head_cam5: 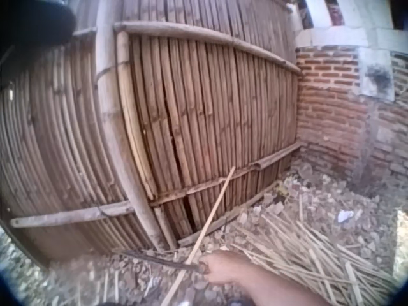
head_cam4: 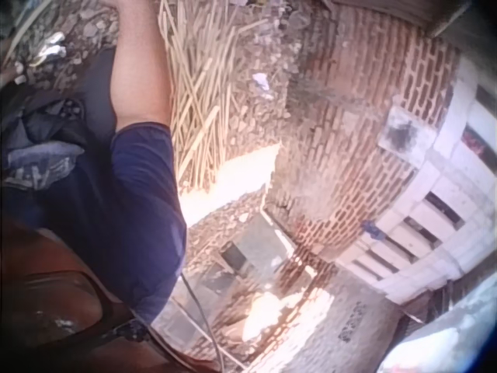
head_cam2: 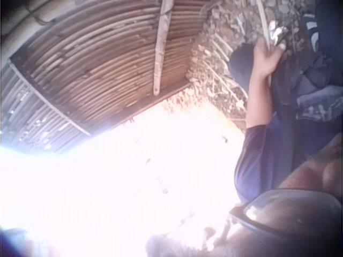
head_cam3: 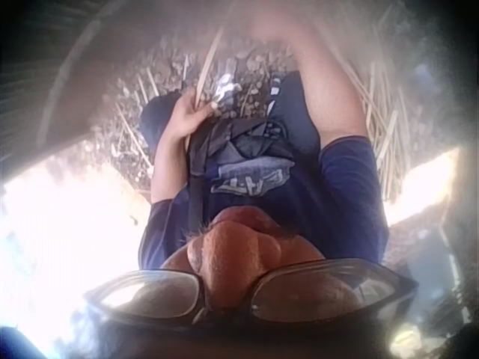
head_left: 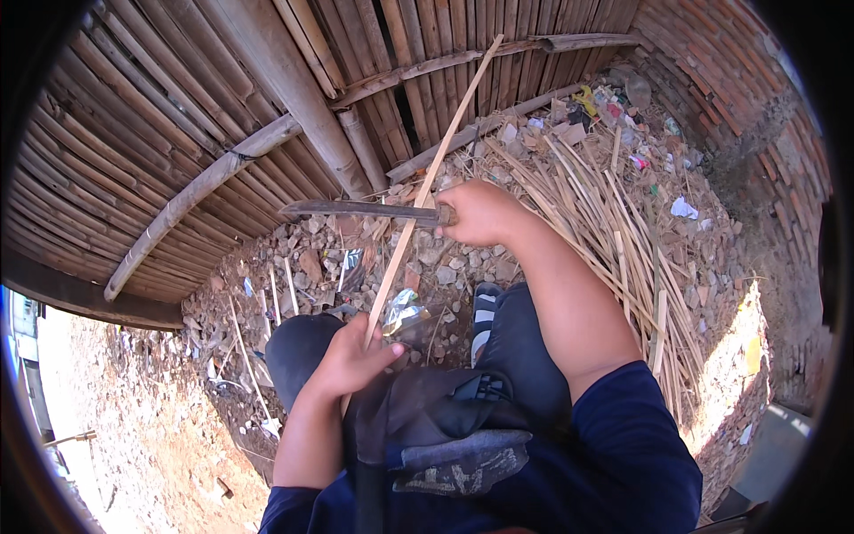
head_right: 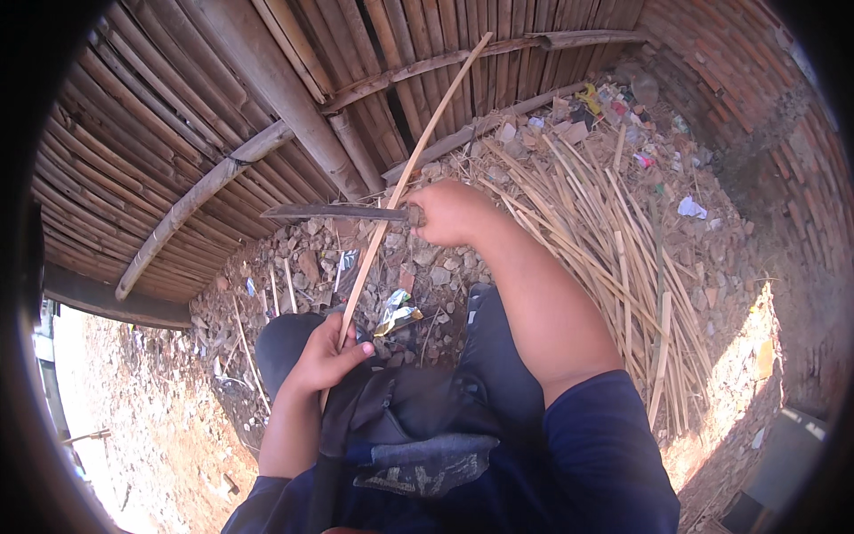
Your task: The person shaves a thin strip of bamboo using a metal tool, repeatedly pulling the tool along the length of the wood while holding it by hand.
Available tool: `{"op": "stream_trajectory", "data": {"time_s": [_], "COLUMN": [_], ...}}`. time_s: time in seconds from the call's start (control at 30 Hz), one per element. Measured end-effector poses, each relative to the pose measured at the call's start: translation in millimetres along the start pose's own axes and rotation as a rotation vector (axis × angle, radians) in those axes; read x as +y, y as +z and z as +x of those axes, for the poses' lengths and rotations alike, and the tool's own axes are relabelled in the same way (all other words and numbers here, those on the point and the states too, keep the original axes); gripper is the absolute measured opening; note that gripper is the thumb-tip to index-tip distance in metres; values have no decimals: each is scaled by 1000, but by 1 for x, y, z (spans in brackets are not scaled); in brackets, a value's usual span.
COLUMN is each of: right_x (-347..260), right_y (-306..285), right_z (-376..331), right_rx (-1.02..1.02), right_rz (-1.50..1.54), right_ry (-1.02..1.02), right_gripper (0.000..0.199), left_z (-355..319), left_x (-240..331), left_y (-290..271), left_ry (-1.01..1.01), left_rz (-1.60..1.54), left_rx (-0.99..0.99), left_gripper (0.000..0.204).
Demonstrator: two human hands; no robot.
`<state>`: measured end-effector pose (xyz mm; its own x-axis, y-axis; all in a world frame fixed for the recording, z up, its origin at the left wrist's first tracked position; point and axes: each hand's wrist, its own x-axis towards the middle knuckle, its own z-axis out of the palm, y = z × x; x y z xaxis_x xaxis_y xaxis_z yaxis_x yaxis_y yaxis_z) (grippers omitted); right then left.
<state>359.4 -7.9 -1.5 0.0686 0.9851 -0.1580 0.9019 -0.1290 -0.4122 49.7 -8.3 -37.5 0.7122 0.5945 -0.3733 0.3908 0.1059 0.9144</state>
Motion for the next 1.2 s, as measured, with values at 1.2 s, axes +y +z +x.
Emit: {"op": "stream_trajectory", "data": {"time_s": [1.2], "right_x": [-6], "right_y": [-10], "right_z": [-1], "right_rx": [-91], "right_rz": [10], "right_ry": [-91], "right_gripper": [49], "left_z": [-1], "left_x": [-5], "left_y": [1], "left_ry": [64], "left_rz": [37], "left_rx": [39], "left_gripper": [32]}}
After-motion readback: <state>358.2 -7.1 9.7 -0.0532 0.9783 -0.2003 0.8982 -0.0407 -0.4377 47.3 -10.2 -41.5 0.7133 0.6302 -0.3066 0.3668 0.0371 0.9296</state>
